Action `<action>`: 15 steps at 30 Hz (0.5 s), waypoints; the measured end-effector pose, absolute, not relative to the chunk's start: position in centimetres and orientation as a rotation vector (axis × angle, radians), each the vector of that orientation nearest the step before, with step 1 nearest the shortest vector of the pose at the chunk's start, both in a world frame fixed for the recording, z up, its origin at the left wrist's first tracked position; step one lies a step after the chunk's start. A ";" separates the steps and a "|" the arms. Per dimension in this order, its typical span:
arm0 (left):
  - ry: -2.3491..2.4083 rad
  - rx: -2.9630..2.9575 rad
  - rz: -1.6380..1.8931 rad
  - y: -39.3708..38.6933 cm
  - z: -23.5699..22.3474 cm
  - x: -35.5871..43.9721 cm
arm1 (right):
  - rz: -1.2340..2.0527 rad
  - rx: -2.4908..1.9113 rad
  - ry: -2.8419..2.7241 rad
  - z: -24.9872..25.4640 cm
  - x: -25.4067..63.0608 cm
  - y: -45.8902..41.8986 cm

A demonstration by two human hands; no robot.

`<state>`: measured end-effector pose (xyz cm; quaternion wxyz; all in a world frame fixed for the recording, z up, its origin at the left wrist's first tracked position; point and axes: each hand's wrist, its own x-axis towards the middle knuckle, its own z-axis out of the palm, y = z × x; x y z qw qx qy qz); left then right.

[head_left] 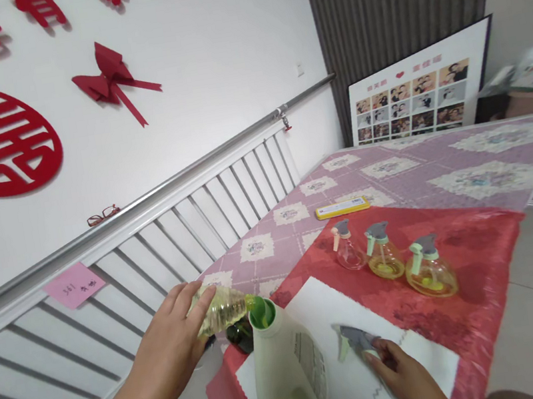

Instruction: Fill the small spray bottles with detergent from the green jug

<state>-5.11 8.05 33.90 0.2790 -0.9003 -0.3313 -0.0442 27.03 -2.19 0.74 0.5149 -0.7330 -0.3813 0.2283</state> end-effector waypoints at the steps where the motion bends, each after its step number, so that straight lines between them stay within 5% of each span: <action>1: -0.889 -2.415 -0.117 8.0 33.9 -5.1 | 0.547 -1.760 -0.919 0.8 27.0 -2.2; 15: -0.851 -2.392 -0.071 7.6 34.3 -4.7 | 0.539 -1.756 -0.925 1.0 26.9 -2.2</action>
